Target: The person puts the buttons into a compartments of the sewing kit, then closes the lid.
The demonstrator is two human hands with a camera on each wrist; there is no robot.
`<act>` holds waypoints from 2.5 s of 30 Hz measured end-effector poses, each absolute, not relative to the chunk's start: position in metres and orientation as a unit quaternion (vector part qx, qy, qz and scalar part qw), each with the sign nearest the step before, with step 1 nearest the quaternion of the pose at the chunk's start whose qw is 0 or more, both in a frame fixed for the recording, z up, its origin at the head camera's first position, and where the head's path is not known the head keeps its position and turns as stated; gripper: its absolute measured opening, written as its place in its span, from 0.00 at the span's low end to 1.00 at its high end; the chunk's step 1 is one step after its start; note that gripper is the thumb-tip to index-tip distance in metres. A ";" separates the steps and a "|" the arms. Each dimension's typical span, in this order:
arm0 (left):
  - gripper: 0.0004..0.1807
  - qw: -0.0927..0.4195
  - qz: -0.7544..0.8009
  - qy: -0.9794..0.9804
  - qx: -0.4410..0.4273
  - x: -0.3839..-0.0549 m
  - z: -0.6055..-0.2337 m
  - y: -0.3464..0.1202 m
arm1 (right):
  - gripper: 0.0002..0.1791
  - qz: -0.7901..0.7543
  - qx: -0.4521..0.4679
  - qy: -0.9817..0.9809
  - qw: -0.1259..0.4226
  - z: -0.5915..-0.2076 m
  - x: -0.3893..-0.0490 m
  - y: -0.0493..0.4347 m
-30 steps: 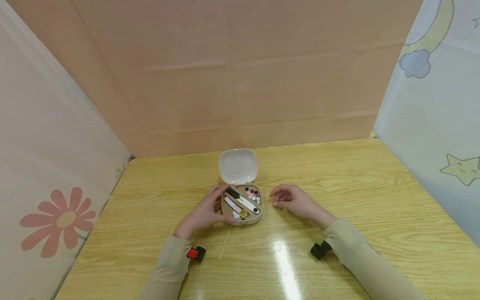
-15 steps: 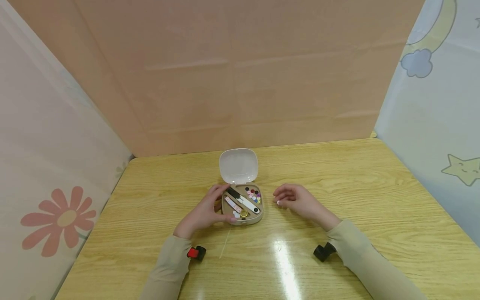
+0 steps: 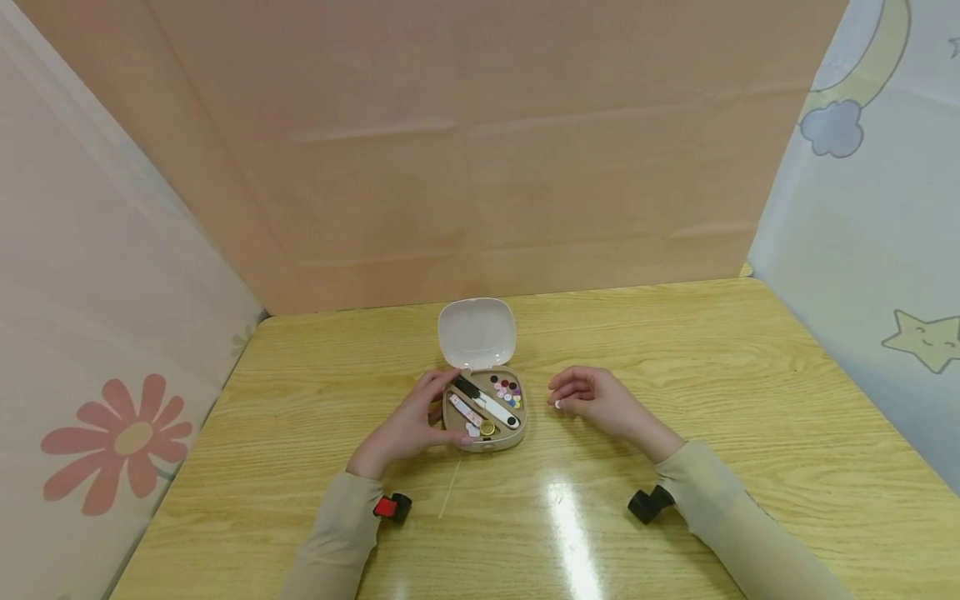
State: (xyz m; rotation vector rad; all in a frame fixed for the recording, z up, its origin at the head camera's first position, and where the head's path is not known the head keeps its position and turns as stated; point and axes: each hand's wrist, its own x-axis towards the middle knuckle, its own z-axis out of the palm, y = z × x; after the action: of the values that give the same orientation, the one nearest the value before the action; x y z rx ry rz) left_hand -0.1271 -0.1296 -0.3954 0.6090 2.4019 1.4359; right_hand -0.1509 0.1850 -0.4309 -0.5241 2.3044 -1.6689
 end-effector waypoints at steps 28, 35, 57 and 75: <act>0.51 0.139 0.495 0.832 0.209 -0.127 -0.397 -0.130 | 0.17 -0.602 -0.162 0.770 0.137 -0.431 -0.158 0.180; 0.53 0.128 0.488 0.837 0.210 -0.139 -0.421 -0.134 | 0.17 -0.615 -0.153 0.760 0.145 -0.429 -0.162 0.177; 0.55 0.132 0.481 0.841 0.210 -0.144 -0.428 -0.138 | 0.19 -0.638 -0.144 0.744 0.136 -0.417 -0.173 0.151; 0.54 0.137 0.476 0.845 0.204 -0.145 -0.430 -0.139 | 0.18 -0.642 -0.138 0.742 0.132 -0.414 -0.175 0.137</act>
State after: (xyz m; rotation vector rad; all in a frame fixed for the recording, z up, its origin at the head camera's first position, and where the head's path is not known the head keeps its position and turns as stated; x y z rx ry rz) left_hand -0.1449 -0.1391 -0.4304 0.5895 2.4445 1.3760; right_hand -0.1747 0.1370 -0.4135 -0.4011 2.1531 -1.8642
